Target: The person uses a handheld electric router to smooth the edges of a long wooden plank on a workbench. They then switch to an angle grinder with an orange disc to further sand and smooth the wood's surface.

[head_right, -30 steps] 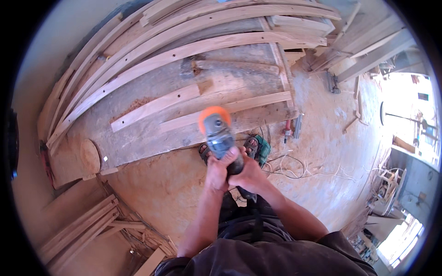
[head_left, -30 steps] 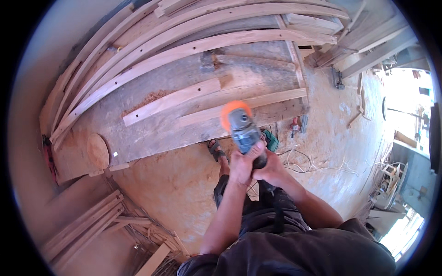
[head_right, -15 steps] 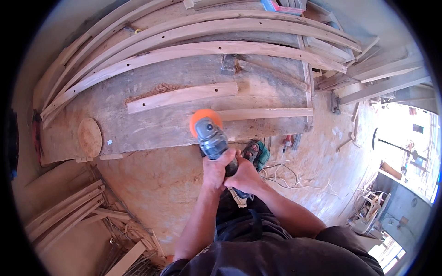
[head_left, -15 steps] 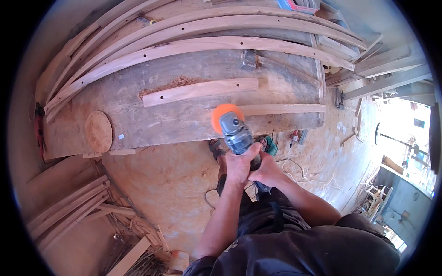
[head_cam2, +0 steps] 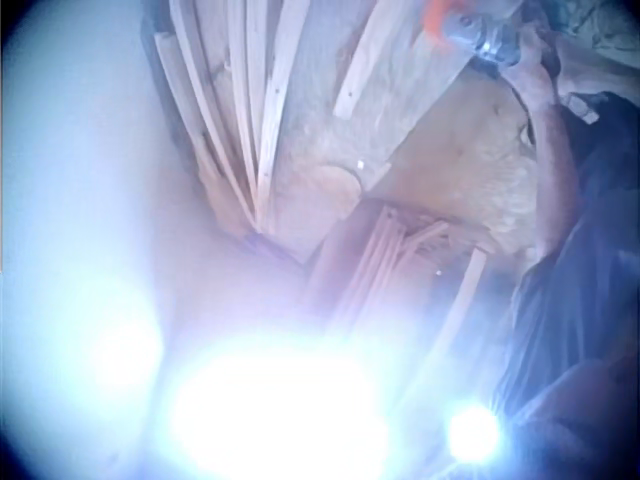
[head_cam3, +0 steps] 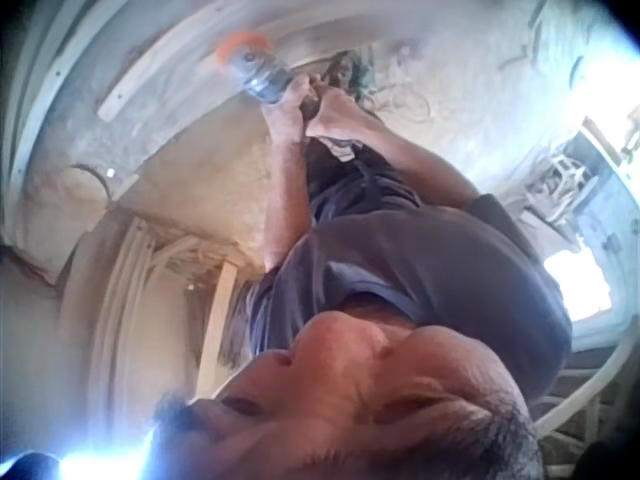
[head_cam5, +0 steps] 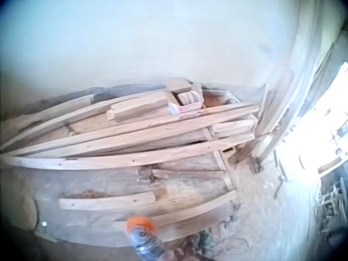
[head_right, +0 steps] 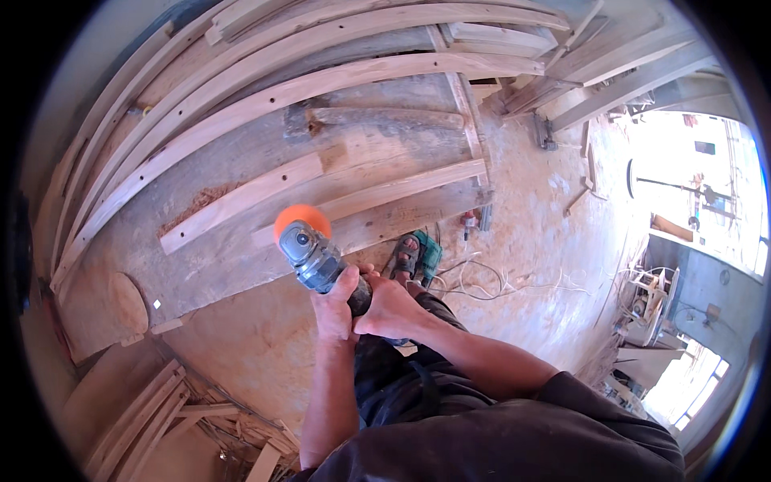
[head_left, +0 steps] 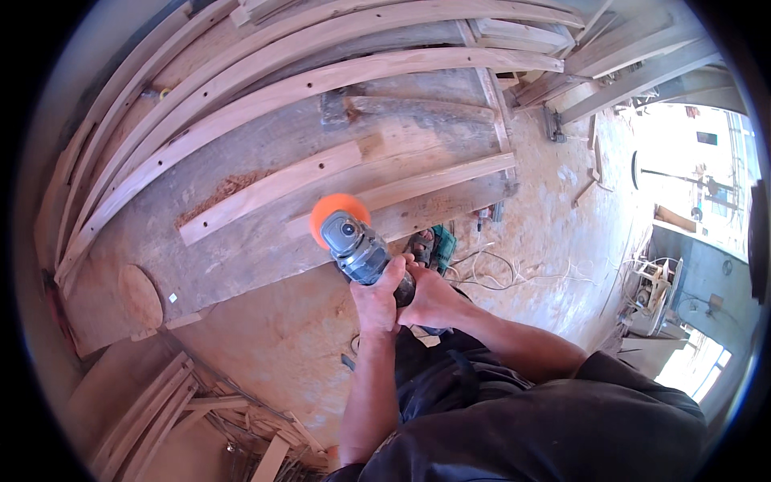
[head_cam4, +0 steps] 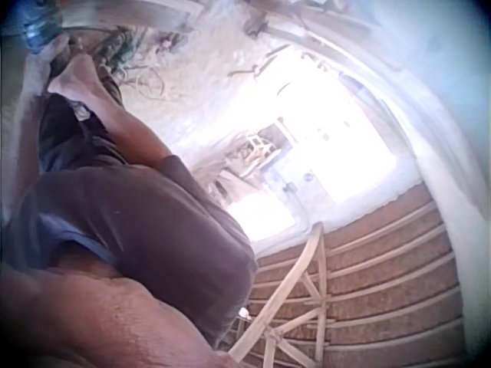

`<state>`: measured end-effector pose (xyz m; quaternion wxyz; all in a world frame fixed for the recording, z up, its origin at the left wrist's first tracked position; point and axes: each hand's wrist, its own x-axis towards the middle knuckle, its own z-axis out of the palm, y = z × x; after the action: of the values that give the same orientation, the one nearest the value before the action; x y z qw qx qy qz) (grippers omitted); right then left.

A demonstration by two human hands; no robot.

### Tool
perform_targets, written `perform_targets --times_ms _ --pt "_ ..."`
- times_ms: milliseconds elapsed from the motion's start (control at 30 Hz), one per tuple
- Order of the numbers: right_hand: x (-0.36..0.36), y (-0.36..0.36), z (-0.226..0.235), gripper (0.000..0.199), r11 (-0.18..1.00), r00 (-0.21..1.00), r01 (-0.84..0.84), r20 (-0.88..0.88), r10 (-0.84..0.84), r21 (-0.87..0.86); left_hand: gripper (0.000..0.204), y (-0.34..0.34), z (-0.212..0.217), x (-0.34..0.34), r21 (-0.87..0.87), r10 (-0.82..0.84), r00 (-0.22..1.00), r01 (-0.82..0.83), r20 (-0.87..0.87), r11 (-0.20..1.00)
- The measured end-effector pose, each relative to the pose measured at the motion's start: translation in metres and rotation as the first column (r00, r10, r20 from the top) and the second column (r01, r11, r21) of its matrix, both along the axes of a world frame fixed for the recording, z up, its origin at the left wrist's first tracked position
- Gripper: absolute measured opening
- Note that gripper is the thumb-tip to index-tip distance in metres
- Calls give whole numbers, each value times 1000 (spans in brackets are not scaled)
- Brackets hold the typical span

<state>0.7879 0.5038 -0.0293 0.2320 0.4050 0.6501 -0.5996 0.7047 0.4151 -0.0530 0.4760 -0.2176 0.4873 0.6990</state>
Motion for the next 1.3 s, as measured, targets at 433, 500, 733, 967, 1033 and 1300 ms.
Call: perform_targets --times_ms 433,500,733,967,1033,1300 --pt "91 84 4 76 975 975 220 -3 -220 -26 37 96 -8 82 47 -152 987 154 -47 987" --pt "106 97 5 75 963 963 269 1 -269 -35 33 113 -8 93 37 -194 977 198 -86 979" --pt "159 138 4 65 920 920 391 -41 -390 24 22 171 -14 138 -11 -320 942 320 -105 947" --pt "199 166 6 52 820 820 573 -14 -573 15 21 225 2 162 -25 -554 821 557 -135 830" --pt "203 162 5 51 818 818 574 8 -575 25 21 225 5 164 -60 -586 798 584 -143 810" --pt "172 126 -1 72 927 925 374 -84 -371 21 19 152 -13 148 39 -358 926 364 -117 930"
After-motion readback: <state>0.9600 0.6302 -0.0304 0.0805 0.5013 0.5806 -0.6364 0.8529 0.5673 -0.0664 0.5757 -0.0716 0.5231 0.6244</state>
